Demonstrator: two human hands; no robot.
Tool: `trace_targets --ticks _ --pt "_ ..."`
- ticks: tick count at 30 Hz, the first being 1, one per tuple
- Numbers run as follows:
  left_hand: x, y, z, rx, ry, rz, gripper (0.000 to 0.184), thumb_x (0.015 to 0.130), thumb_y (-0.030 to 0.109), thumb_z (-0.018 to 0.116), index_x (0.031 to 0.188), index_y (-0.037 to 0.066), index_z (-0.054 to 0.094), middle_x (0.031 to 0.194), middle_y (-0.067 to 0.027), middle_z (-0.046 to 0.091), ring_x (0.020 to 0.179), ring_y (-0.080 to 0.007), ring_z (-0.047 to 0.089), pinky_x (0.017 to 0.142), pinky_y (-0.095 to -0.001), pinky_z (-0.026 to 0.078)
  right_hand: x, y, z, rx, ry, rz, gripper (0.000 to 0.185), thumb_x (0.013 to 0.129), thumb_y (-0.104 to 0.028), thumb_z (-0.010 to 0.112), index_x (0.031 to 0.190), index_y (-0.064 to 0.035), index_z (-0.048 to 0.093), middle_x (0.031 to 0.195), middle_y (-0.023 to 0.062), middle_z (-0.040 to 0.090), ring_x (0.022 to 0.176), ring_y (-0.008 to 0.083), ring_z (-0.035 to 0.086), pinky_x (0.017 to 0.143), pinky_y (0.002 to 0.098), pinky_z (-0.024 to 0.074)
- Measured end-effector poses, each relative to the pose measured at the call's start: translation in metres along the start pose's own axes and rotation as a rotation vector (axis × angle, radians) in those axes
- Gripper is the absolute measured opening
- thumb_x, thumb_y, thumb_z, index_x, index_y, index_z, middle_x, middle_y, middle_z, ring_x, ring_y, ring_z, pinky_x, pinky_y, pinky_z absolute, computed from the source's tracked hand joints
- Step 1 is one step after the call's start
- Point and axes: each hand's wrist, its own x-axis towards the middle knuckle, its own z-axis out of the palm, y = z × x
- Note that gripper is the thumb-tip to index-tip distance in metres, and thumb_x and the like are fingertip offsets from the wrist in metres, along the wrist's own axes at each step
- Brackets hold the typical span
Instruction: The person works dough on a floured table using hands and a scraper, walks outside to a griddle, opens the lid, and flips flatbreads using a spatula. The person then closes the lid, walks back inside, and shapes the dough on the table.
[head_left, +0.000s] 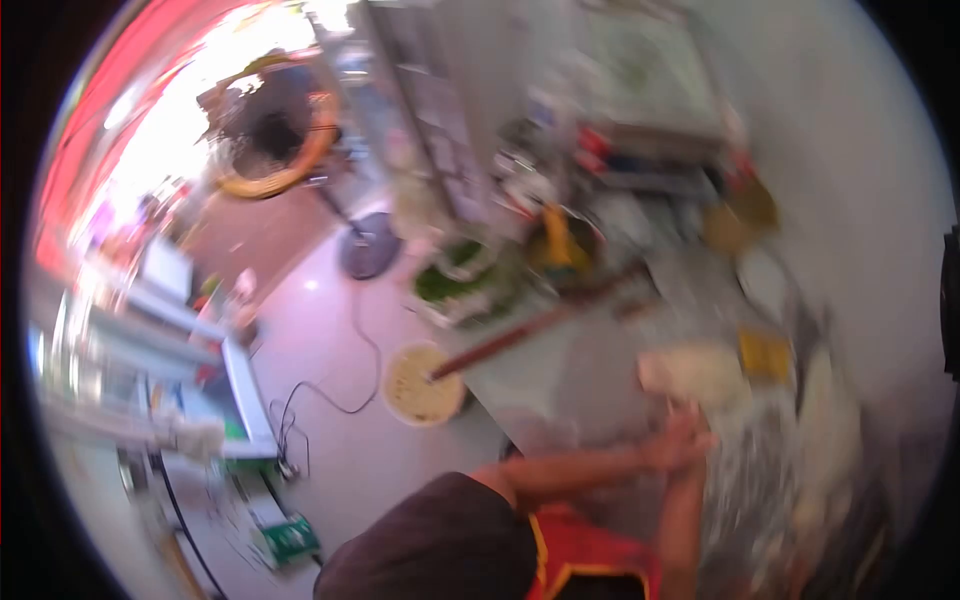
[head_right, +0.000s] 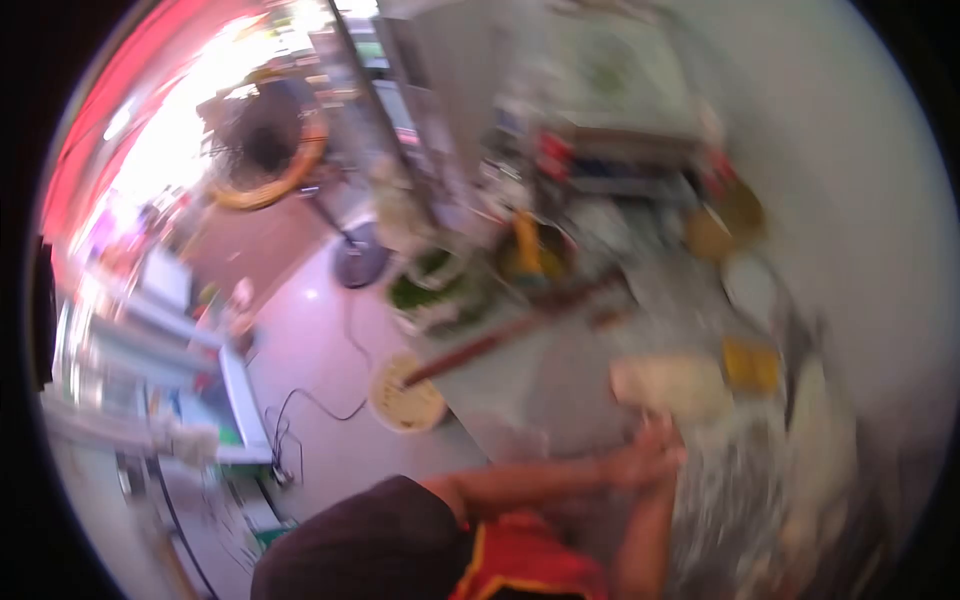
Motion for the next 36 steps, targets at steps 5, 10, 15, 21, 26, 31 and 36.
trace_targets --ticks 5,10,15,21,26,31,36 --pt "-0.027 0.062 -0.039 -0.043 -0.122 -0.033 0.068 0.100 0.045 0.036 0.148 0.002 0.015 0.151 -0.0241 0.019 0.141 -0.0346 0.019 0.114 -0.0387 0.019 0.037 -0.002 0.003 0.427 0.134 0.478 0.054 0.090 -0.061 0.046 0.089 -0.0083 0.057 0.061 0.0034 0.052 0.053 0.0158 0.050 0.047 0.0333 0.0427" --pt "-0.013 -0.012 -0.011 -0.641 -0.177 -0.371 0.069 0.102 0.049 0.025 0.151 0.003 0.009 0.156 -0.0135 0.016 0.144 -0.0275 0.014 0.115 -0.0368 0.017 0.019 -0.114 -0.036 1.228 0.250 0.793 0.074 0.088 -0.071 0.040 0.122 -0.0047 0.045 0.114 0.0167 0.045 0.101 0.0217 0.046 0.085 0.0364 0.0365" --pt "0.017 0.014 -0.034 -0.538 -0.087 -0.474 0.073 0.099 0.056 0.024 0.152 0.007 0.012 0.155 -0.0154 0.020 0.145 -0.0279 0.011 0.116 -0.0379 0.015 -0.017 -0.168 -0.037 1.427 0.307 0.757 0.080 0.092 -0.058 0.048 0.146 -0.0016 0.029 0.144 0.0110 0.041 0.125 0.0186 0.045 0.103 0.0307 0.0366" --pt "0.008 0.052 -0.046 -0.733 -0.149 -0.543 0.072 0.099 0.055 0.026 0.149 0.003 0.021 0.154 -0.0144 0.023 0.142 -0.0274 0.021 0.114 -0.0400 0.021 0.025 -0.127 -0.044 1.449 0.267 0.772 0.059 0.100 -0.050 0.032 0.137 -0.0040 0.042 0.141 0.0099 0.043 0.128 0.0222 0.040 0.107 0.0362 0.0281" --pt "0.005 0.005 -0.083 0.406 -0.136 -0.165 0.062 0.095 0.034 0.051 0.142 -0.001 0.032 0.150 -0.0215 0.029 0.140 -0.0359 0.026 0.112 -0.0433 0.025 -0.039 -0.057 -0.051 0.065 0.278 0.340 0.058 0.095 -0.036 0.051 0.137 0.0024 0.038 0.141 0.0205 0.040 0.132 0.0340 0.035 0.110 0.0433 0.0246" --pt "-0.025 -0.020 -0.063 0.698 -0.062 0.181 0.065 0.089 0.028 0.058 0.140 -0.004 0.034 0.147 -0.0253 0.031 0.139 -0.0414 0.025 0.114 -0.0480 0.023 -0.117 -0.001 -0.047 -0.549 0.092 0.270 0.073 0.093 -0.040 0.052 0.145 0.0030 0.025 0.152 0.0230 0.023 0.141 0.0385 0.021 0.115 0.0527 0.0115" --pt "-0.041 -0.040 0.003 1.074 -0.157 0.383 0.073 0.091 0.042 0.049 0.143 -0.004 0.029 0.152 -0.0218 0.024 0.144 -0.0360 0.016 0.117 -0.0476 0.012 -0.018 0.126 -0.053 -0.793 0.385 0.253 0.075 0.094 -0.042 0.048 0.148 0.0024 0.020 0.154 0.0226 0.019 0.144 0.0347 0.016 0.115 0.0475 0.0151"
